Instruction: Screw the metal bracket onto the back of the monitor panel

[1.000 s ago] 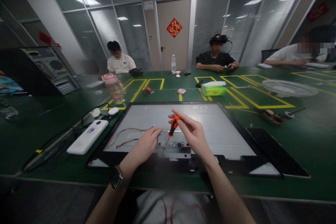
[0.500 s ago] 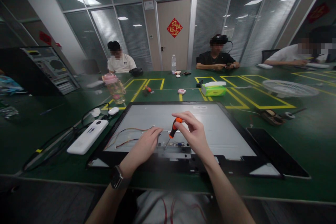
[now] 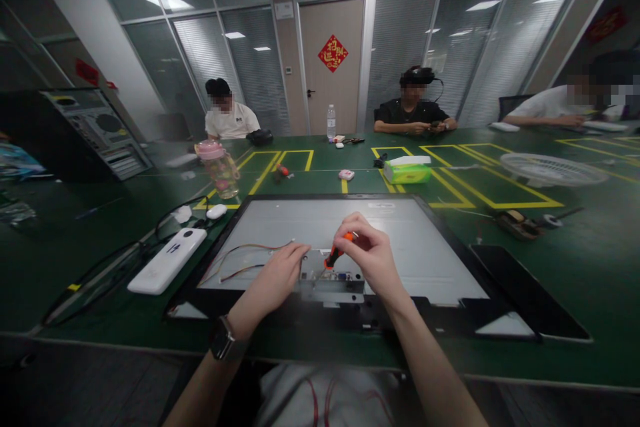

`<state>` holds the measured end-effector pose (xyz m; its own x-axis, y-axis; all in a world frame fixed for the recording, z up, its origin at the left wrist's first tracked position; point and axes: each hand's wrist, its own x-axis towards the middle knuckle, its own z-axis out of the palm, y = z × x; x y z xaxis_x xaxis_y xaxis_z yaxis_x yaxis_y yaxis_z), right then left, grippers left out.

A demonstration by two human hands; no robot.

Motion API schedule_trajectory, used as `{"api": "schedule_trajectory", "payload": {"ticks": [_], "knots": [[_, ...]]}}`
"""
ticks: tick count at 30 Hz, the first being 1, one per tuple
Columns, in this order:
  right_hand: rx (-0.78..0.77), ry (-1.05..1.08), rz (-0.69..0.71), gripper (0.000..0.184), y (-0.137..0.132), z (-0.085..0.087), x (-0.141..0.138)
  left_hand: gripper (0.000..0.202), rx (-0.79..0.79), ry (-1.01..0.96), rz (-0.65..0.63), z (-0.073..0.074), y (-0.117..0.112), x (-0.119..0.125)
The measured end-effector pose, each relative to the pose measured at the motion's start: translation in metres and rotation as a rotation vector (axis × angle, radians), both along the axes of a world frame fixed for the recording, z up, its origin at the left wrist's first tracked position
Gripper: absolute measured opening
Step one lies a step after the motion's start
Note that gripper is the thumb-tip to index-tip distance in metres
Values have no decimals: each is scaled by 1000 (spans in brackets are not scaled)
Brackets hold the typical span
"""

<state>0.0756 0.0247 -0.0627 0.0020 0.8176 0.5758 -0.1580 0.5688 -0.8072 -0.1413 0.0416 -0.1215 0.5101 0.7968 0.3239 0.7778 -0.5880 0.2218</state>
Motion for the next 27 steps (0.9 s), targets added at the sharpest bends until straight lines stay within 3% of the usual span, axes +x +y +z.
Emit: {"api": "schedule_trajectory", "payload": {"ticks": [6, 12, 18, 23, 27], "knots": [[-163, 54, 197, 29, 0, -4, 1, 43, -24, 17, 4, 6, -3, 1], [-38, -55, 69, 18, 3, -4, 4, 43, -26, 32, 10, 6, -3, 2], [-112, -27, 133, 24, 2, -6, 6, 43, -13, 21, 11, 5, -2, 2], [-75, -45, 158, 15, 2, -8, 6, 43, -20, 11, 14, 8, -4, 2], [-131, -40, 173, 23, 3, -10, 6, 43, -43, 22, 8, 10, -5, 2]]}}
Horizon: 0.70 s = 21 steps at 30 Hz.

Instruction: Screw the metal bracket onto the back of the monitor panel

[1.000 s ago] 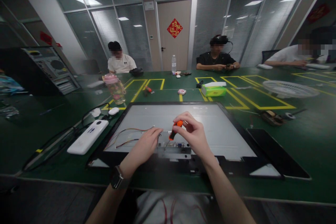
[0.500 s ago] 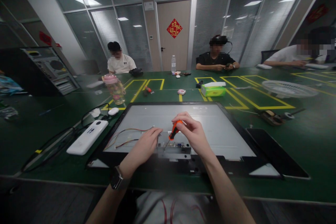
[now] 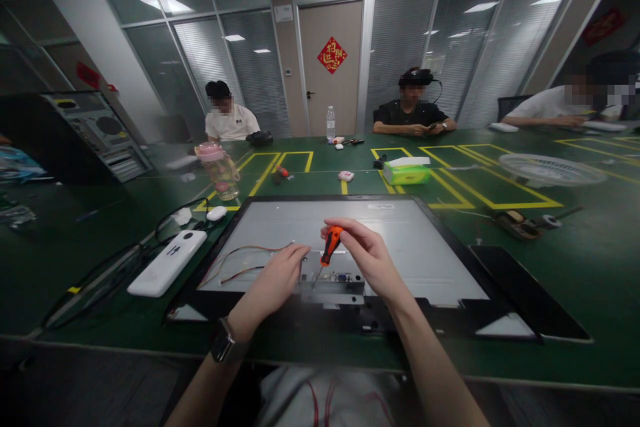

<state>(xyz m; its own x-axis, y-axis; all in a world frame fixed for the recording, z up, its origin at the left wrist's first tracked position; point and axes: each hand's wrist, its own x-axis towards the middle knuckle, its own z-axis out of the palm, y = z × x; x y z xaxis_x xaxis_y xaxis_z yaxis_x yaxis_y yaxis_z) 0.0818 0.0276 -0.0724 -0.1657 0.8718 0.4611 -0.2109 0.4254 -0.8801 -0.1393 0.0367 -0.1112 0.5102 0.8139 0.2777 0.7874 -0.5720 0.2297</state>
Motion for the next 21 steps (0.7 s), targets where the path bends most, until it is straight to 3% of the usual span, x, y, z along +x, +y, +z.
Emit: {"api": "schedule_trajectory", "payload": {"ticks": [8, 14, 21], "knots": [[88, -10, -55, 12, -2, 6, 0, 44, 33, -13, 3, -6, 2, -2], [11, -28, -43, 29, -1, 1, -1, 45, 25, -8, 7, -6, 3, -1], [95, -11, -142, 18, -2, 8, -3, 45, 18, 0, 16, -5, 3, 0]]}}
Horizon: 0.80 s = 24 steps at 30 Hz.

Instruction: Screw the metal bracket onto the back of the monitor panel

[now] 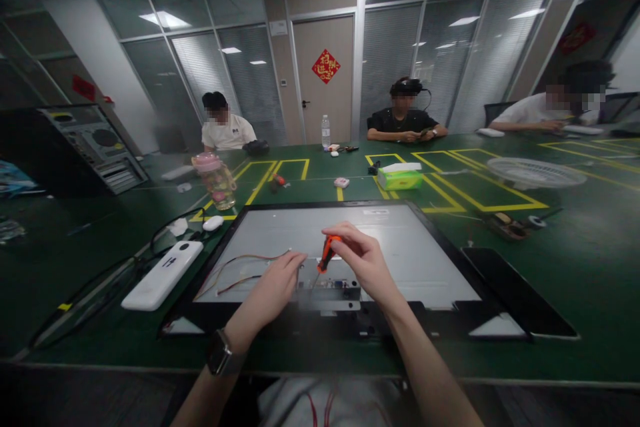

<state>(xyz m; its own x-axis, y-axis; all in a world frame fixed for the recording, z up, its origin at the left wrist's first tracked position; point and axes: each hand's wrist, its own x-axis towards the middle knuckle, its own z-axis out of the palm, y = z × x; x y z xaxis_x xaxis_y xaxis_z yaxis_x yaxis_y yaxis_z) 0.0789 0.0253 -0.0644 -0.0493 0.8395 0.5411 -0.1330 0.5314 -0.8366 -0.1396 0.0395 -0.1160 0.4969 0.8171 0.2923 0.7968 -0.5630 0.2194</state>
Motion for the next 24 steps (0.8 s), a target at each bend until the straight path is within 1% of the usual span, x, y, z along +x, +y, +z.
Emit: {"api": "schedule_trajectory", "payload": {"ticks": [4, 7, 9, 11, 13, 16, 18, 21, 24], "knots": [[-16, -62, -31, 29, -4, 6, 0, 45, -10, -4, 2, 0, 0, 0], [36, -104, -44, 26, -6, 8, -2, 46, -4, -12, -4, -1, 0, -1], [60, -91, -45, 22, -7, 6, -3, 46, 3, -22, -9, -1, 0, -1], [45, -52, -29, 20, -9, 3, -4, 46, 5, -23, -9, -3, 1, -2], [5, -7, 3, 25, -12, -2, -5, 46, 13, -13, -5, -5, 3, -2], [-27, 6, 2, 31, -15, -8, -5, 47, 28, 3, -6, -9, 5, -2], [-1, -13, -11, 29, -16, -9, -4, 46, 30, 1, -6, -10, 5, -3], [43, -12, -56, 21, -15, -7, -3, 46, 28, -7, 10, -10, 4, -2], [-4, 16, -18, 25, -15, -8, -1, 46, 17, -6, 12, -7, 3, -2]]}}
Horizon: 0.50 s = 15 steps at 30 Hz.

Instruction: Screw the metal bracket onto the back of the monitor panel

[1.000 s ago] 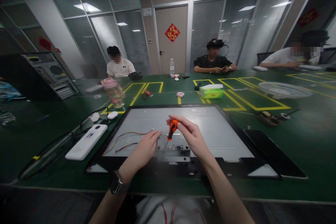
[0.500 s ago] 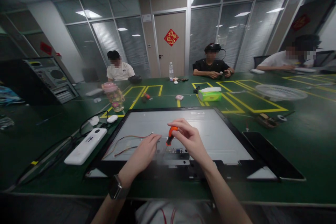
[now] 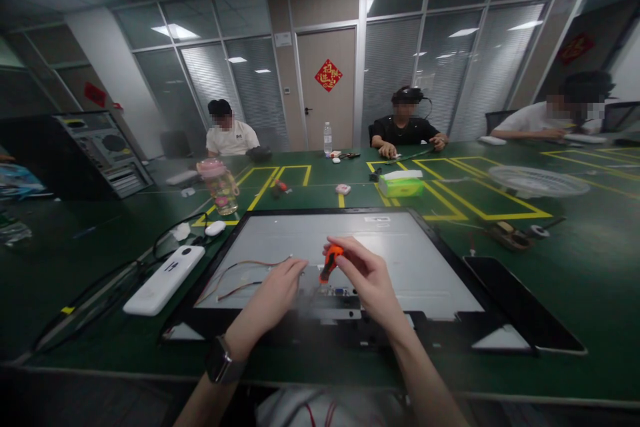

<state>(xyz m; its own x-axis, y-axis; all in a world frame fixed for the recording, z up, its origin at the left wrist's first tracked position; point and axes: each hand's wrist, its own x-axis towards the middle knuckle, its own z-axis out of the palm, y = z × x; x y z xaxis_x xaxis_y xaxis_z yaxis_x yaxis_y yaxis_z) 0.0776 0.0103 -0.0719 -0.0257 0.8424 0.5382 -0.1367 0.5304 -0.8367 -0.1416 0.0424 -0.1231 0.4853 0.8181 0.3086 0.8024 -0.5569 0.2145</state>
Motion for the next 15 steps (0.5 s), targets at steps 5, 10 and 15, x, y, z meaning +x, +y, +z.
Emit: {"api": "schedule_trajectory", "payload": {"ticks": [5, 10, 15], "knots": [[-72, 2, 87, 34, 1, -4, 1, 46, -12, -2, -9, 3, 0, 1], [39, -33, -96, 25, 3, -2, 1, 47, -9, -23, -9, 1, 0, 0], [27, -51, 17, 35, 1, -5, 3, 46, -4, -22, -5, 2, -1, 1]]}}
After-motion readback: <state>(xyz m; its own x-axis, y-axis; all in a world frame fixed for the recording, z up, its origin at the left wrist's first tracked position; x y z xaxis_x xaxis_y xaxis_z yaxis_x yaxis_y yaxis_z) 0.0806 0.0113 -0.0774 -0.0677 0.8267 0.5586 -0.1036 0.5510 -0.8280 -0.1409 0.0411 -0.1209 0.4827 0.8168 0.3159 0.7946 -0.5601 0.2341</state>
